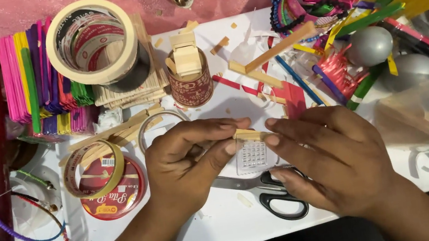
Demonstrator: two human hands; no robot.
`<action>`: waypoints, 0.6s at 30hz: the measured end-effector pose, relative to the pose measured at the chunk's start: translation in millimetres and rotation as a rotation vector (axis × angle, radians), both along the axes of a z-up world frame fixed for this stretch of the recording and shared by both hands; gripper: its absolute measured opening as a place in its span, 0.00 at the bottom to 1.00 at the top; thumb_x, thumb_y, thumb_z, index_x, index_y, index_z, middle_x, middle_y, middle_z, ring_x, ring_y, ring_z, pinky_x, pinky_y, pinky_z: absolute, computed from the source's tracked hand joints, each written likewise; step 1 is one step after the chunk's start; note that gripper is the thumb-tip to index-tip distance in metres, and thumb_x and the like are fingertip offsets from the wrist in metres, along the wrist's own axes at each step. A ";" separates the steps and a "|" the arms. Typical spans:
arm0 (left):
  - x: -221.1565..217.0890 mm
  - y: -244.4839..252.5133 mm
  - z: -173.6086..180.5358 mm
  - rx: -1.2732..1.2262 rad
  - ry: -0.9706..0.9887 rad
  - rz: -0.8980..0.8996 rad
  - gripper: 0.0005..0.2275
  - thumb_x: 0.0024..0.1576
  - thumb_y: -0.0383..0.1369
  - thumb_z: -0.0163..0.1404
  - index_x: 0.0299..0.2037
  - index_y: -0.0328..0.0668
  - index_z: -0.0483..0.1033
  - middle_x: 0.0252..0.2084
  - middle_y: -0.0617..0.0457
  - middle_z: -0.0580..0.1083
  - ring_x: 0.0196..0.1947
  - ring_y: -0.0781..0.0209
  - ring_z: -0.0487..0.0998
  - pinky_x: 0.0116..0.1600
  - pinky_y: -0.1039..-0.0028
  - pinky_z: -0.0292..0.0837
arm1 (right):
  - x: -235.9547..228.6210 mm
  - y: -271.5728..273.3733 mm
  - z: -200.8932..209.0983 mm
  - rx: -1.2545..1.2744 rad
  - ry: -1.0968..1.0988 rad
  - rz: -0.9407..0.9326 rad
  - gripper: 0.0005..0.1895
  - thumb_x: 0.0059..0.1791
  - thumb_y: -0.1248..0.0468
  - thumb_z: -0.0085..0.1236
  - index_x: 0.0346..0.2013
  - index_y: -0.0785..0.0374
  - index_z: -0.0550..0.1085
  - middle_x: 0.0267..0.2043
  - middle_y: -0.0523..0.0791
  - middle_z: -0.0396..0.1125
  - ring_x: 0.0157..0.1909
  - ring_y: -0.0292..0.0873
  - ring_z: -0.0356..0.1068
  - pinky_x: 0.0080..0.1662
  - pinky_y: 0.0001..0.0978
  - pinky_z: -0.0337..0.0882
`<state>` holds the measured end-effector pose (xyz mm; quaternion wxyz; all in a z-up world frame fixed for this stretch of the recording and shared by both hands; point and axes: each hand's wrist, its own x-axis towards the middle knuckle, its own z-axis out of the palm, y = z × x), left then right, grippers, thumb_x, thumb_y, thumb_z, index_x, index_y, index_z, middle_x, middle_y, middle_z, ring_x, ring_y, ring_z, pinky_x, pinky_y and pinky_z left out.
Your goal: Assembling a small structure using popsicle sticks, glue, and measuring tools.
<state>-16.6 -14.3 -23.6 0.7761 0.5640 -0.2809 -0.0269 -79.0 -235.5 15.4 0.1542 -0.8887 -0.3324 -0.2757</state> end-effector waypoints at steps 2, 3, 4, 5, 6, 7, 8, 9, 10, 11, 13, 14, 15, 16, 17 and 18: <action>-0.2 -0.1 0.3 0.009 0.016 0.000 0.07 0.58 0.20 0.57 0.44 0.36 0.74 0.48 0.38 0.80 0.53 0.47 0.84 0.58 0.65 0.86 | 0.8 -2.1 -3.9 0.005 -0.005 0.003 0.19 0.53 0.57 0.62 0.53 0.66 0.73 0.51 0.54 0.74 0.47 0.52 0.75 0.49 0.44 0.75; -0.2 -0.4 0.5 0.017 0.032 -0.001 0.07 0.58 0.21 0.57 0.43 0.35 0.74 0.48 0.38 0.80 0.53 0.47 0.85 0.57 0.66 0.86 | 1.1 -3.3 -5.8 0.008 -0.011 0.004 0.19 0.52 0.57 0.63 0.52 0.66 0.74 0.50 0.53 0.74 0.45 0.52 0.75 0.48 0.43 0.74; 0.3 -0.1 1.2 0.018 0.033 -0.001 0.07 0.58 0.21 0.57 0.43 0.35 0.74 0.48 0.38 0.80 0.53 0.47 0.85 0.57 0.66 0.86 | 1.0 -4.2 -5.9 0.008 -0.010 0.004 0.19 0.52 0.57 0.63 0.52 0.66 0.74 0.50 0.53 0.74 0.45 0.52 0.75 0.48 0.43 0.74; 0.7 0.1 1.8 0.022 0.029 -0.014 0.07 0.58 0.20 0.57 0.43 0.36 0.74 0.48 0.38 0.80 0.53 0.47 0.84 0.57 0.66 0.86 | 0.8 -5.3 -6.0 -0.007 -0.015 -0.009 0.20 0.53 0.57 0.63 0.54 0.65 0.74 0.51 0.53 0.74 0.46 0.53 0.73 0.48 0.43 0.73; 1.3 0.5 2.5 0.026 0.023 -0.027 0.07 0.58 0.19 0.56 0.42 0.36 0.73 0.48 0.38 0.80 0.53 0.47 0.84 0.57 0.66 0.86 | 0.8 -6.1 -6.2 -0.023 -0.022 -0.023 0.20 0.53 0.56 0.64 0.55 0.64 0.74 0.52 0.52 0.74 0.46 0.53 0.71 0.49 0.43 0.71; 1.3 1.1 2.1 0.027 0.023 -0.027 0.07 0.58 0.19 0.56 0.42 0.36 0.73 0.48 0.38 0.80 0.53 0.47 0.84 0.57 0.66 0.86 | 1.2 -7.7 -8.3 -0.022 -0.021 -0.023 0.20 0.53 0.56 0.64 0.55 0.64 0.74 0.52 0.52 0.74 0.46 0.53 0.71 0.49 0.43 0.71; 1.1 1.4 1.7 0.004 0.078 -0.059 0.06 0.60 0.21 0.55 0.44 0.37 0.74 0.50 0.37 0.80 0.55 0.49 0.83 0.59 0.66 0.84 | 1.2 -9.4 -10.3 -0.042 -0.041 -0.048 0.20 0.53 0.55 0.65 0.55 0.61 0.74 0.53 0.50 0.73 0.46 0.54 0.70 0.50 0.45 0.71; 0.9 1.8 1.4 -0.020 0.133 -0.091 0.05 0.61 0.22 0.53 0.45 0.38 0.75 0.52 0.37 0.79 0.56 0.50 0.82 0.60 0.66 0.82 | 1.3 -11.1 -12.3 -0.062 -0.061 -0.073 0.20 0.53 0.55 0.67 0.55 0.59 0.75 0.54 0.48 0.73 0.47 0.55 0.68 0.51 0.47 0.72; 1.1 1.3 0.6 -0.019 0.133 -0.091 0.05 0.61 0.22 0.53 0.45 0.38 0.75 0.52 0.37 0.79 0.56 0.50 0.82 0.60 0.66 0.82 | 1.1 -10.9 -12.1 -0.061 -0.062 -0.073 0.20 0.53 0.55 0.67 0.55 0.59 0.75 0.54 0.48 0.73 0.47 0.55 0.68 0.51 0.47 0.72; 1.2 1.0 -0.2 -0.042 0.150 -0.102 0.05 0.61 0.24 0.54 0.45 0.37 0.75 0.52 0.35 0.79 0.57 0.50 0.82 0.60 0.67 0.82 | 0.9 -10.6 -11.9 -0.095 -0.097 -0.117 0.19 0.53 0.53 0.68 0.55 0.55 0.75 0.54 0.45 0.73 0.47 0.53 0.67 0.50 0.47 0.69; 0.3 -1.4 -2.3 -0.065 0.168 -0.112 0.05 0.61 0.26 0.55 0.45 0.37 0.75 0.53 0.34 0.78 0.57 0.50 0.82 0.60 0.68 0.81 | 1.9 -7.7 -10.0 -0.128 -0.133 -0.159 0.19 0.53 0.52 0.69 0.55 0.52 0.75 0.54 0.43 0.74 0.47 0.52 0.65 0.49 0.48 0.66; -0.6 -4.0 -3.8 -0.085 0.209 -0.084 0.07 0.59 0.22 0.56 0.44 0.35 0.75 0.51 0.35 0.79 0.57 0.49 0.82 0.61 0.66 0.82 | 2.9 -5.5 -8.3 -0.149 -0.178 -0.185 0.16 0.54 0.52 0.69 0.53 0.50 0.77 0.52 0.42 0.75 0.46 0.51 0.67 0.48 0.48 0.65; -1.5 -6.6 -5.3 -0.105 0.249 -0.056 0.09 0.56 0.17 0.58 0.44 0.34 0.75 0.50 0.36 0.79 0.56 0.47 0.82 0.62 0.65 0.82 | 3.9 -3.1 -6.6 -0.171 -0.224 -0.212 0.14 0.54 0.51 0.68 0.51 0.49 0.78 0.50 0.42 0.76 0.46 0.51 0.68 0.47 0.47 0.64; -1.6 -8.0 -5.5 -0.105 0.250 -0.056 0.09 0.56 0.17 0.58 0.44 0.34 0.75 0.50 0.36 0.79 0.56 0.47 0.82 0.62 0.65 0.82 | 4.6 -2.5 -5.8 -0.170 -0.223 -0.211 0.14 0.54 0.51 0.68 0.51 0.49 0.78 0.50 0.42 0.76 0.46 0.51 0.68 0.47 0.47 0.64; -1.7 -9.3 -5.7 -0.090 0.249 -0.028 0.08 0.56 0.18 0.57 0.44 0.33 0.75 0.49 0.36 0.79 0.56 0.48 0.82 0.62 0.64 0.83 | 5.4 -1.7 -5.0 -0.184 -0.234 -0.224 0.12 0.54 0.52 0.68 0.49 0.48 0.78 0.49 0.41 0.76 0.46 0.50 0.68 0.48 0.46 0.63; -1.8 -10.7 -6.0 -0.075 0.248 0.000 0.08 0.56 0.18 0.57 0.43 0.33 0.75 0.48 0.36 0.80 0.56 0.48 0.82 0.62 0.63 0.83 | 6.1 -1.0 -4.1 -0.199 -0.245 -0.238 0.10 0.54 0.52 0.68 0.47 0.47 0.78 0.48 0.40 0.76 0.45 0.49 0.68 0.48 0.45 0.63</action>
